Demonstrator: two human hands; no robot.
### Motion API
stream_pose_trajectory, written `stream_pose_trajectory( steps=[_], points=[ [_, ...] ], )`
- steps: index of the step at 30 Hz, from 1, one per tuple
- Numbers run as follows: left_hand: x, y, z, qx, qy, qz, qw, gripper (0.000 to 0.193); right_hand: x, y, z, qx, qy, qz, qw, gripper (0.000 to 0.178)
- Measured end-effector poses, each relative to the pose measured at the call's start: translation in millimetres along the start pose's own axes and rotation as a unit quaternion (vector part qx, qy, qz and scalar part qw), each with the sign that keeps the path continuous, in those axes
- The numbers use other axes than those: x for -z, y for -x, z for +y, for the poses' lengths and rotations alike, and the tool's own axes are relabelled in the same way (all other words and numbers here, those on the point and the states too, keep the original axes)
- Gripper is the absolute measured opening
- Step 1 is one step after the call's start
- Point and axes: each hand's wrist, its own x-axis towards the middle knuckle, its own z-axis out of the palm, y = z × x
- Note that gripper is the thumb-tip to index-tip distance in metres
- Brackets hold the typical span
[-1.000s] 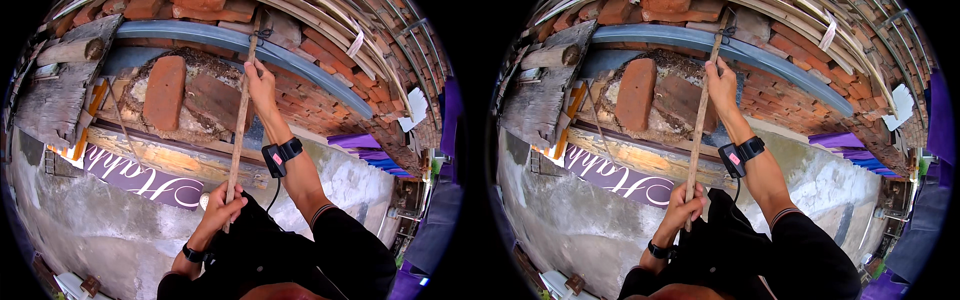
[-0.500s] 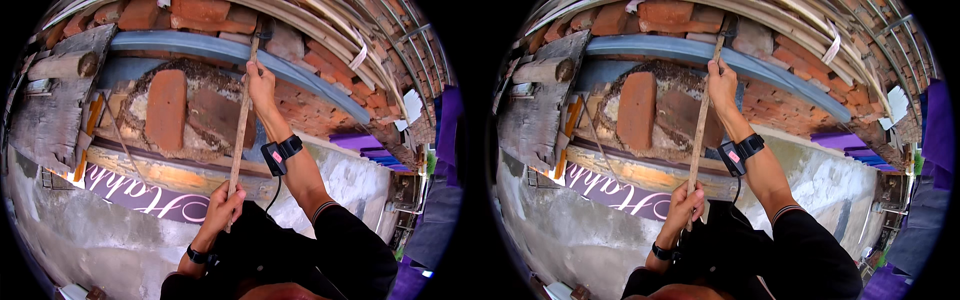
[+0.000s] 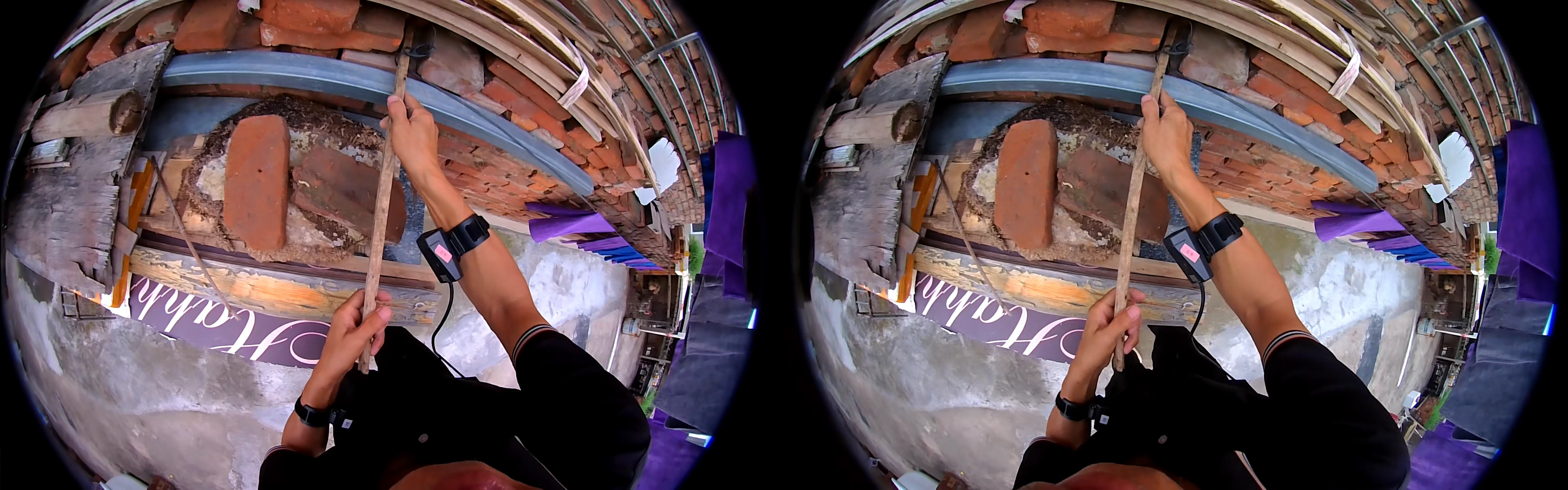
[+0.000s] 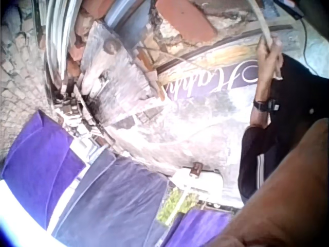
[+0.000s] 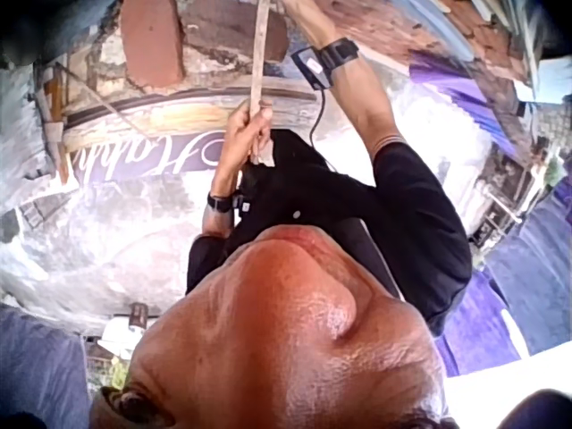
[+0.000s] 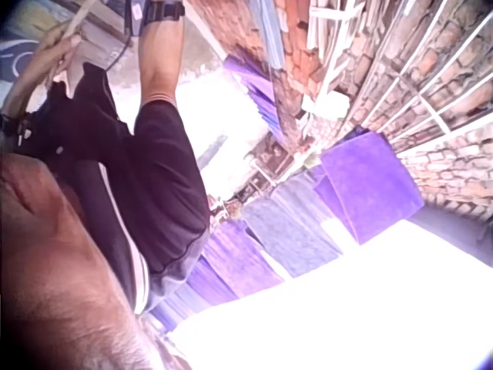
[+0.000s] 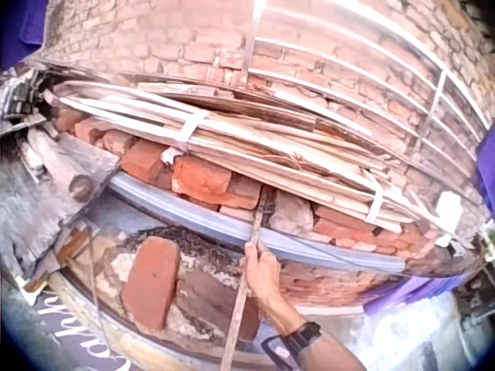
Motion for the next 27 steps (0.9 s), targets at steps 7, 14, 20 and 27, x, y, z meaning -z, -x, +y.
stream_pose_trajectory(
  steps=[7, 14, 20, 27],
  points=[
    [-0.8, 10.4, -1.4, -0.013, -0.022, -0.011, 1.0, 0.04, 14.8, 3.7, 23.6, 0.0, -0.044, -0.045, 0.998, 0.045],
    [-10.2, 17.8, -1.4, -0.034, -0.07, 0.031, 0.996, 0.052, 30.1, 20.5, 10.6, -0.031, -0.056, -0.062, 0.996, 0.041],
    [-16.9, 23.4, -8.4, -0.069, -0.124, 0.077, 0.987, 0.052, 59.4, 18.6, 28.3, 0.034, -0.024, -0.054, 0.998, 0.036],
    [-20.9, 25.1, -11.8, -0.085, -0.14, 0.099, 0.982, 0.051, 109.5, 18.2, 58.4, 0.083, 0.087, -0.023, 0.992, 0.033]
  ],
)
